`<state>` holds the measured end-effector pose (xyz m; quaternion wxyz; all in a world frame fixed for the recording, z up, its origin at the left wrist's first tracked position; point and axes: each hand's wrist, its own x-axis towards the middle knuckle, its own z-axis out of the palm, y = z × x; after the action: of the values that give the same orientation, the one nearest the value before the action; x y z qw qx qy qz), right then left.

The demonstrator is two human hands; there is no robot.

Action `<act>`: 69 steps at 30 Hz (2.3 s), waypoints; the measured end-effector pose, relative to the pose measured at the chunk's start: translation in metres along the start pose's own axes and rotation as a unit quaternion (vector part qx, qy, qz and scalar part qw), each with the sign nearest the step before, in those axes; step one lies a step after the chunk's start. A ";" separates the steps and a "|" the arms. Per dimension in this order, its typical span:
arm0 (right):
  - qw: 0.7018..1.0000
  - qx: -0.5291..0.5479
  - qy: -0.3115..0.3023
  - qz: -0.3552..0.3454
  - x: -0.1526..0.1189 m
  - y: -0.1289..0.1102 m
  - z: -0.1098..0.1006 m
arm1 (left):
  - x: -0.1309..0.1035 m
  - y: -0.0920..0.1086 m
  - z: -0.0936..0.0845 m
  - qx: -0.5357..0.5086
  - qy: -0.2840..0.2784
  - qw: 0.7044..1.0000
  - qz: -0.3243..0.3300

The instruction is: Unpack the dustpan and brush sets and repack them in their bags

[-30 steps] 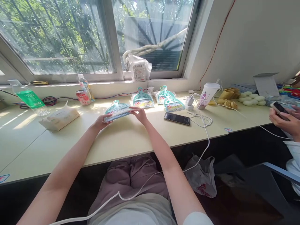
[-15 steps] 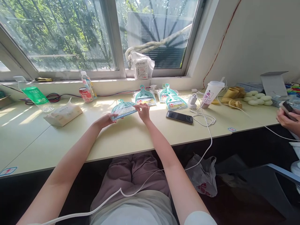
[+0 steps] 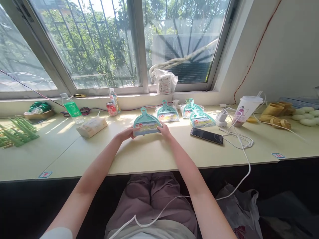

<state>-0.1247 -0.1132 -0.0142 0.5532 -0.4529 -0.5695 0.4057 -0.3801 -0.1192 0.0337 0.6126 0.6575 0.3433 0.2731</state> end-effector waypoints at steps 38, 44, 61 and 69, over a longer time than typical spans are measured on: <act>0.861 -0.432 0.267 0.032 0.138 -0.055 -0.092 | 0.081 -0.041 -0.079 0.592 0.293 0.747 -0.072; 0.888 -0.396 0.165 0.166 0.128 -0.014 -0.151 | 0.089 -0.039 -0.084 0.577 0.323 0.747 -0.061; 0.862 -0.401 0.303 0.063 0.102 -0.025 -0.103 | 0.049 -0.021 -0.036 0.568 0.364 0.726 0.133; 0.919 -0.308 0.229 -0.085 0.075 -0.048 -0.056 | 0.050 -0.008 0.002 0.058 0.225 0.970 0.066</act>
<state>-0.0707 -0.0551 0.0553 0.5338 -0.6315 -0.5604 0.0466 -0.3486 -0.0812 0.0221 0.4612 0.6346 0.4432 0.4337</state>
